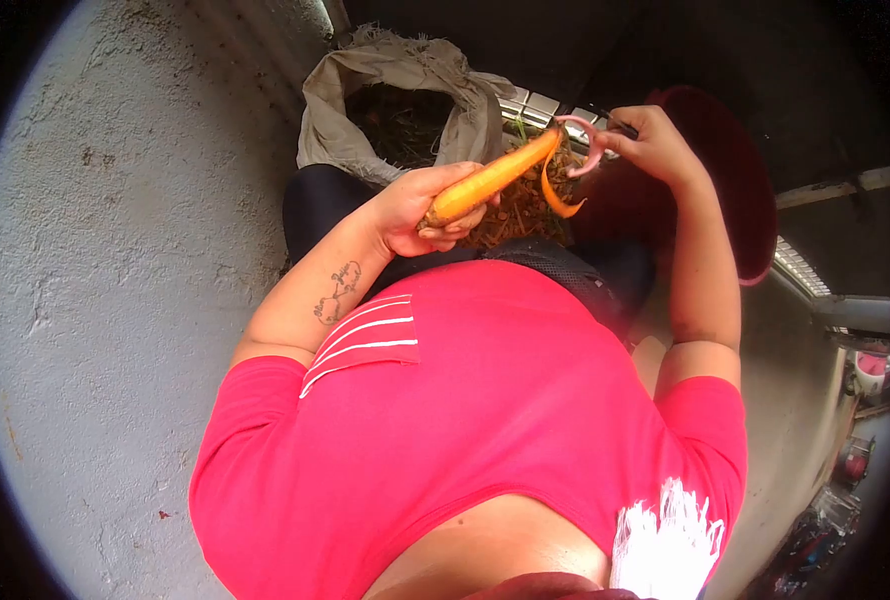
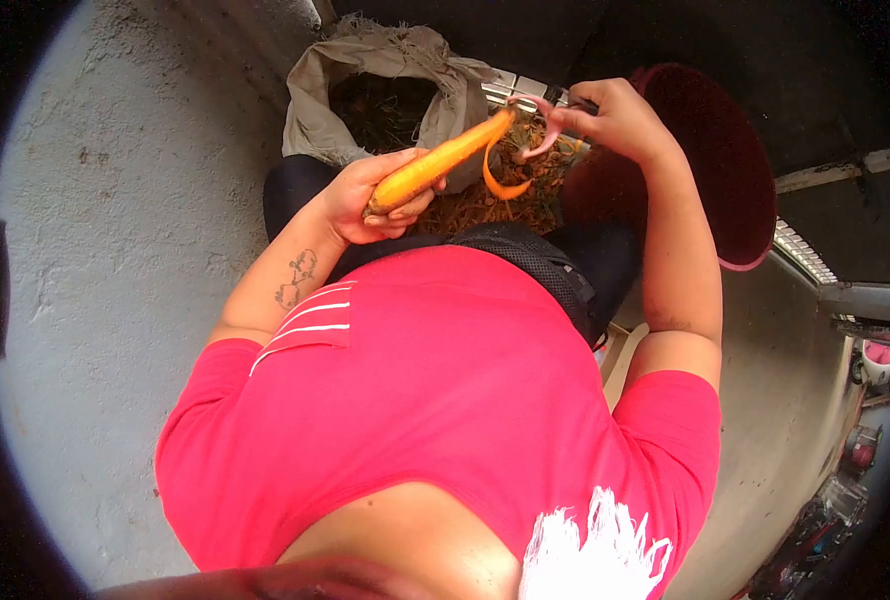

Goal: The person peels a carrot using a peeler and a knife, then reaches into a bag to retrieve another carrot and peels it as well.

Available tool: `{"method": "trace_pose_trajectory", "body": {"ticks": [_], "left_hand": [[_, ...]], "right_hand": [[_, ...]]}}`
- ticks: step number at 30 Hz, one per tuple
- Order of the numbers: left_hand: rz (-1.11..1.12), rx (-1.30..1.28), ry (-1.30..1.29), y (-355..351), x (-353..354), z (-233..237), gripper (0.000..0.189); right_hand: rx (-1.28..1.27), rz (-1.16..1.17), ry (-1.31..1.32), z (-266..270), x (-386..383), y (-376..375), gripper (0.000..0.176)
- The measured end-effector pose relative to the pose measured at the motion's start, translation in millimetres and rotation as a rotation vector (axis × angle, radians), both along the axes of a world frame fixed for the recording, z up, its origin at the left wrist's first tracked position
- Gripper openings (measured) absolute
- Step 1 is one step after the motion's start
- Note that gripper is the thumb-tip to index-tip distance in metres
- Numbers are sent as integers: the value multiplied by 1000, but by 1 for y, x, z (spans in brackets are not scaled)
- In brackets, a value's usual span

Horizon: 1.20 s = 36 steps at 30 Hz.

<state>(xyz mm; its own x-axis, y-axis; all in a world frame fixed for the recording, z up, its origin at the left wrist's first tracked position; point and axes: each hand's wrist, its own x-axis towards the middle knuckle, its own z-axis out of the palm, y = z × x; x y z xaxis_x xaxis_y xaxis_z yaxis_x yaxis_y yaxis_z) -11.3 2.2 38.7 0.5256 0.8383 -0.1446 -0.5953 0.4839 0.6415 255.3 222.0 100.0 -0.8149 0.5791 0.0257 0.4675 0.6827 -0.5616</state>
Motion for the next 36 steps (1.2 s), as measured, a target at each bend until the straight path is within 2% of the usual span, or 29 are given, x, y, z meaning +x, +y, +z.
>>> {"method": "trace_pose_trajectory", "body": {"ticks": [3,5,6,7,8,9,10,12,13,14,16,17,20,23,26,28,29,32,36], "left_hand": [[24,-5,19,5,-6,-4,52],[17,34,-8,11,-13,-11,56],[101,-30,40,13,-9,-8,55],[184,-99,87,15,1,-3,54],[265,-169,136,17,6,-1,53],[250,-25,194,24,4,-26,53],[285,-60,226,28,6,-35,50],[350,-126,293,35,11,-47,44],[295,-113,92,33,8,-46,38],[380,-177,113,33,14,-46,37],[551,-305,154,28,38,-14,36],[500,-249,167,30,32,-31,38],[480,-294,42,27,33,-28,38],[286,-202,-39,19,21,-31,39],[260,-260,21,9,25,-5,41],[204,-174,37,4,19,-4,39],[182,-126,35,2,16,-5,40],[157,-42,75,-4,10,2,43],[176,16,116,-10,5,13,41]], "right_hand": [[254,-296,-225,-4,10,16,42],[281,-364,-250,-1,13,11,43],[294,-392,-264,3,13,7,44],[224,-369,-224,7,7,-4,42],[193,-263,-58,3,3,-14,42],[121,-175,-15,3,-6,-28,42],[49,-88,28,4,-17,-44,42],[175,59,-86,8,-37,-72,42],[201,81,-100,7,-47,-83,43],[227,105,-113,5,-54,-90,44],[247,124,-69,-2,-61,-95,45],[241,125,-94,-2,-65,-97,46],[217,153,-122,-1,-68,-93,50],[194,183,-66,3,-65,-89,49],[183,204,-66,5,-59,-80,45],[189,225,-95,17,-57,-75,42],[97,197,-56,25,-54,-74,40],[119,208,41,22,-45,-60,33],[79,190,34,23,-30,-32,40]]}}
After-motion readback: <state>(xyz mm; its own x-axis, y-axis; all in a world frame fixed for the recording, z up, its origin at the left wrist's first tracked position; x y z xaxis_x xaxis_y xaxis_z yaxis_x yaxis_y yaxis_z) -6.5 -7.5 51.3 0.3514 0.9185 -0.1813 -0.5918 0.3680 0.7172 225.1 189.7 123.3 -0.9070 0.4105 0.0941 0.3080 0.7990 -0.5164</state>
